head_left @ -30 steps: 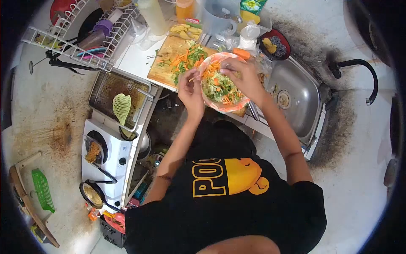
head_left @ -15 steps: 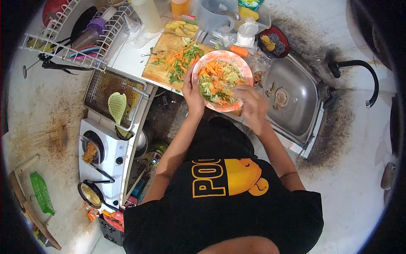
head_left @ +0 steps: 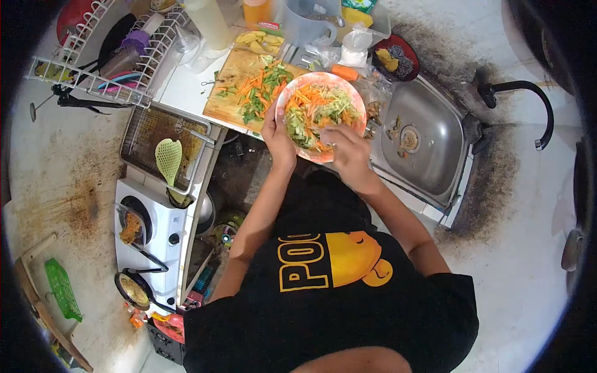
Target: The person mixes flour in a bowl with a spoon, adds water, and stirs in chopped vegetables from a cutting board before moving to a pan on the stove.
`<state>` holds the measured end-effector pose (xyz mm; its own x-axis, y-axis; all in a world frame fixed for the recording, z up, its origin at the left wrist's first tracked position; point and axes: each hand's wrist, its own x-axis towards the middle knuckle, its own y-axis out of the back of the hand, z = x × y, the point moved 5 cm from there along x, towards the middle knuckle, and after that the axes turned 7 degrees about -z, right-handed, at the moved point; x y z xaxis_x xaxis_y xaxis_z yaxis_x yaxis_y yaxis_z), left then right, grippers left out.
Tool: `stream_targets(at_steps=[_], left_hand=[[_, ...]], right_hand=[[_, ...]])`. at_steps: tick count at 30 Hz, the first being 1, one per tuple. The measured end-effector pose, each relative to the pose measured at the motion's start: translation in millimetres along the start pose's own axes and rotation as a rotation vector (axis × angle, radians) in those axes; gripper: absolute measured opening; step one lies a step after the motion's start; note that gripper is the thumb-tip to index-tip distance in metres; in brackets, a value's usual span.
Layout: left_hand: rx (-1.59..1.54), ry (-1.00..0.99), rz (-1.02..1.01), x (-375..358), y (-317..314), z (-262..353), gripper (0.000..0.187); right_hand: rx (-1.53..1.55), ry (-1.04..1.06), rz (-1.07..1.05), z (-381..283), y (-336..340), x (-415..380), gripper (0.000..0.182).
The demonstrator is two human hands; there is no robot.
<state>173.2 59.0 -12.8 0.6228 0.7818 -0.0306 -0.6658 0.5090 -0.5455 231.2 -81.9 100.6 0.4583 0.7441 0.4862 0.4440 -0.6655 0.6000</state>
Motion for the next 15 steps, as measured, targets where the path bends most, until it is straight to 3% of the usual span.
stream_targets(at_steps=[6,7,11,15], left_hand=[[0.107,-0.039,-0.025,1,3,4,0.034],[0.052,-0.03,-0.017,1,2,2,0.035],[0.041,-0.05,0.013,3,4,-4,0.035],[0.093,-0.012,0.01,-2,2,7,0.035]], right_hand=[[0.066,-0.276,0.015,-2,27,24,0.034],[0.111,-0.129,0.071,-13,38,25,0.035],[0.104,-0.017,-0.018,-10,-9,-8,0.036],[0.046,-0.061,-0.014,12,-6,5,0.032]])
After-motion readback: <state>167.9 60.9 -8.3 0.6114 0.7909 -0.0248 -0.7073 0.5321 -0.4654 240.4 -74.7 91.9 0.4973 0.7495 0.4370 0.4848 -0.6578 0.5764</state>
